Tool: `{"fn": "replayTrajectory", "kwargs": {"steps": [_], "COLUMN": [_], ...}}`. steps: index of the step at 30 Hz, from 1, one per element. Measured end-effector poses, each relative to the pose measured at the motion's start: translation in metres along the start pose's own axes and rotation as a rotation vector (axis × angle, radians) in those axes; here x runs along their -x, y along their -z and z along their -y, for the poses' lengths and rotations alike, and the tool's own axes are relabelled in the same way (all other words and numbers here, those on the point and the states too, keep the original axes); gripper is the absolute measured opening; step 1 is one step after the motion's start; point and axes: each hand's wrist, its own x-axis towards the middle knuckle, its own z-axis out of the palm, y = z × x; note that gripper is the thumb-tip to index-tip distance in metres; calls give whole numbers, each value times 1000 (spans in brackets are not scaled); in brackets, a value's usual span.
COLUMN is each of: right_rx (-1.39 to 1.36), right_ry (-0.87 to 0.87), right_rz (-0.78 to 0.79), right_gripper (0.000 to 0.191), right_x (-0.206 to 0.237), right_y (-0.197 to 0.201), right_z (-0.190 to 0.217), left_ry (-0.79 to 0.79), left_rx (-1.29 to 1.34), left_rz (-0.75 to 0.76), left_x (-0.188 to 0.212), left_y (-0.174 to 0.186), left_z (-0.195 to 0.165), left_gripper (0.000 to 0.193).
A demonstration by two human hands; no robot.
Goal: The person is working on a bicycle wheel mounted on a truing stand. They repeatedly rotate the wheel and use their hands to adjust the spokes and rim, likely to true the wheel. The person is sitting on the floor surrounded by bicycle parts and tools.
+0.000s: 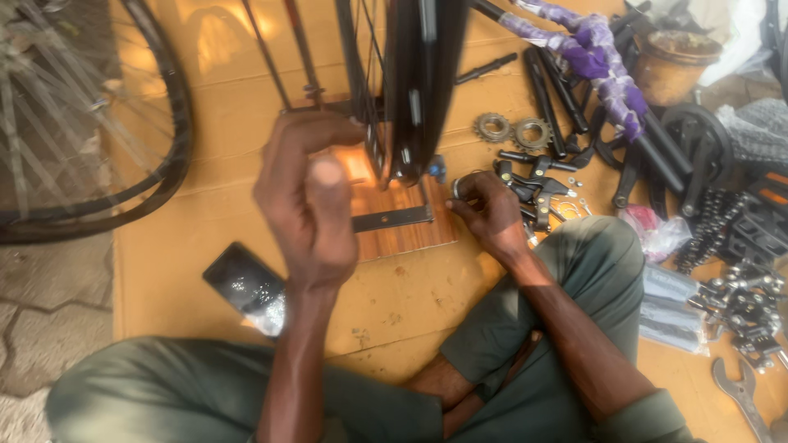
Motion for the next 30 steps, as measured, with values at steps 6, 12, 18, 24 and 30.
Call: {"fn": "replayTrajectory", "kwargs": {"steps": [6, 12, 18, 24, 30], "right_rx": [60, 110, -152, -1178, -645], "right_ry": [3, 12, -107, -281, -313], "right_rz": [41, 77, 23, 20, 41], "right_gripper": [21, 20, 19, 10, 30], "right_x": [0, 1, 0, -5, -7], "right_y": [1, 2, -2, 13, 12], "right_z": [8, 14, 13, 24, 52], "left_ry": [30, 43, 67, 47, 81], "left_rx": [1, 17, 30, 7, 3], "left_rz": [3, 20, 34, 57, 71], "left_x": [3, 0, 2, 4, 3], "left_y": [3, 4, 3, 4, 5], "left_z": [-8, -11, -11, -13, -13], "left_gripper": [47, 44, 44, 44, 46]}}
